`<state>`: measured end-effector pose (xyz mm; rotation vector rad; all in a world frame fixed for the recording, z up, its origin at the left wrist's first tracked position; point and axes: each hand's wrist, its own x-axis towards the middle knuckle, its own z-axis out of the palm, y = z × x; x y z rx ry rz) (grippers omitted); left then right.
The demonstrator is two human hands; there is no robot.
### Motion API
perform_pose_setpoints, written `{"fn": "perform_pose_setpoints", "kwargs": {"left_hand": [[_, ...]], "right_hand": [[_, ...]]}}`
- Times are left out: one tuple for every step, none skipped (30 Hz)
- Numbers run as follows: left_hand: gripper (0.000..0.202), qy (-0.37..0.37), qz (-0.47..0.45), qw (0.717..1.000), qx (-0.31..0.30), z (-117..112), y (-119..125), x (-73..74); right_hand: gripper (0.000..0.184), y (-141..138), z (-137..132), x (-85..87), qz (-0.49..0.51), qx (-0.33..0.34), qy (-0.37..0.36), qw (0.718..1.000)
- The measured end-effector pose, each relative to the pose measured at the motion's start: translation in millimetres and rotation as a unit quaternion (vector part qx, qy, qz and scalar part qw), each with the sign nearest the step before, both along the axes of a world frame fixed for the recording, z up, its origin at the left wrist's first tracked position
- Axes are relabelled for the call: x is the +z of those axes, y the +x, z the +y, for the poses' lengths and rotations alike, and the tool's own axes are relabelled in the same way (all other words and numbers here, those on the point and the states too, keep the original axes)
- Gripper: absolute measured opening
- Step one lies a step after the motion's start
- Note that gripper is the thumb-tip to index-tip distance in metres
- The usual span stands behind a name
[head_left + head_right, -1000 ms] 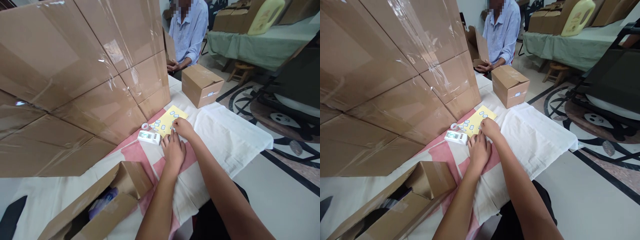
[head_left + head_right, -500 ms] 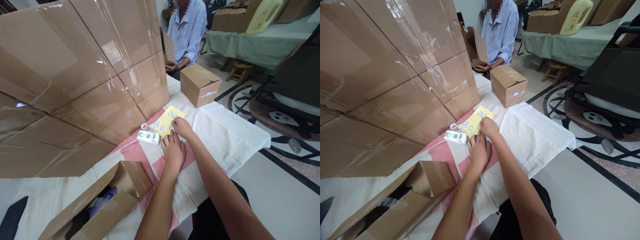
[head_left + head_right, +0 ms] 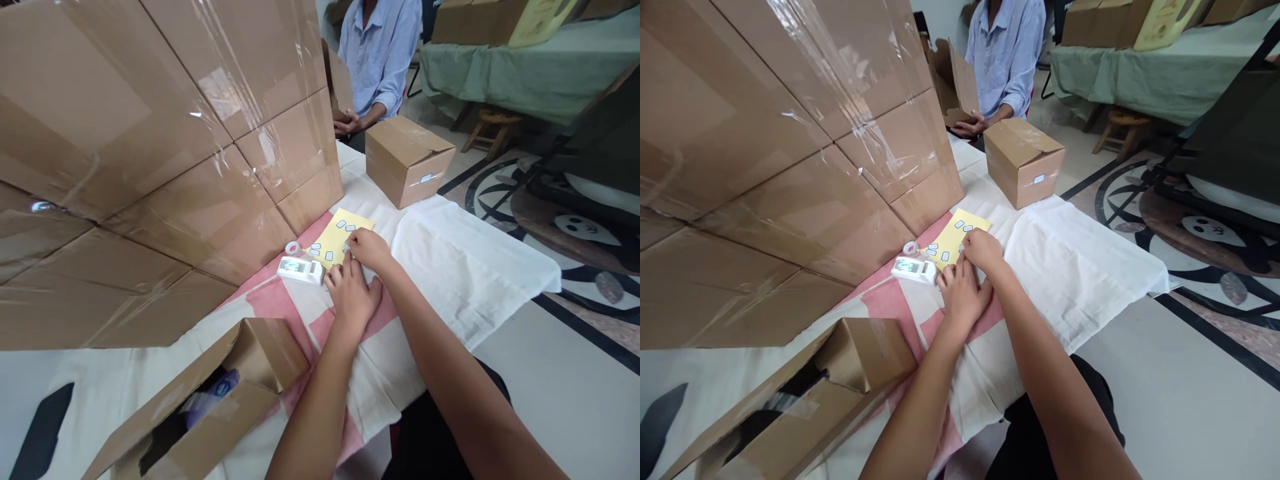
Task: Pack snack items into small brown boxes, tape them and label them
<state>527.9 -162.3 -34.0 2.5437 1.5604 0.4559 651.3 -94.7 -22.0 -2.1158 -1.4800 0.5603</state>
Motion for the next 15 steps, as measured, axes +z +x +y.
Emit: {"fn": "perform_pose_setpoints", "kwargs": {"left_hand": [[0.054,-0.002,-0.001,1.000,0.000,0.7,0.1,0.0],[0.053,-0.004,-0.002,1.000,-0.001,1.0,0.1,0.0],[0.051,-0.005,-0.003,1.000,0.000,1.1,0.1,0.0],[0.051,-0.004,-0.004,1.000,0.000,0.9,0.0,0.1],[0.051,-0.003,-0.006,1.000,0.000,0.5,-0.2,0.2],[0.051,-0.002,-0.007,1.000,-0.002,0.1,-0.4,0.4],[0.051,-0.001,-0.008,1.000,-0.003,-0.2,-0.6,0.6],[0.051,-0.001,-0.009,1.000,-0.004,-0.6,-0.8,0.9],[0.051,-0.001,-0.009,1.000,-0.005,-0.8,-1.1,1.1],[0.051,-0.002,-0.010,1.000,-0.006,-0.8,-1.4,1.3],[0.051,-0.004,-0.010,1.000,-0.006,-0.9,-1.7,1.5],[0.051,-0.005,-0.011,1.000,-0.007,-0.8,-2.0,1.5],[0.051,-0.005,-0.012,1.000,-0.008,-0.8,-2.3,1.4],[0.052,-0.005,-0.012,1.000,-0.009,-0.8,-2.5,1.2],[0.052,-0.005,-0.012,1.000,-0.010,-0.9,-2.7,0.9]], "right_hand": [[0.016,-0.1,-0.8,0.4,-0.001,0.002,-0.001,1.000],[0.016,-0.2,-1.7,0.9,0.001,0.004,0.000,1.000],[0.015,-0.3,-2.6,1.3,0.004,0.007,0.003,1.000],[0.015,-0.4,-3.3,1.7,0.006,0.010,0.006,1.000],[0.014,-0.5,-3.8,2.0,0.008,0.012,0.009,1.000],[0.013,-0.8,-4.0,2.2,0.007,0.014,0.012,1.000],[0.013,-1.2,-3.9,2.2,0.005,0.014,0.013,1.000],[0.013,-1.8,-3.5,2.1,0.002,0.013,0.013,1.000],[0.013,-2.5,-2.9,1.8,-0.002,0.011,0.012,1.000],[0.014,-3.4,-2.3,1.4,-0.005,0.007,0.010,1.000],[0.014,-4.3,-1.7,1.0,-0.008,0.004,0.009,1.000],[0.015,-5.2,-1.2,0.5,-0.011,0.000,0.009,1.000],[0.015,-5.9,-0.9,0.2,-0.012,-0.003,0.009,1.000],[0.016,-6.5,-0.7,0.0,-0.011,-0.004,0.009,1.000],[0.016,-6.8,-0.7,0.0,-0.010,-0.006,0.007,1.000]]}}
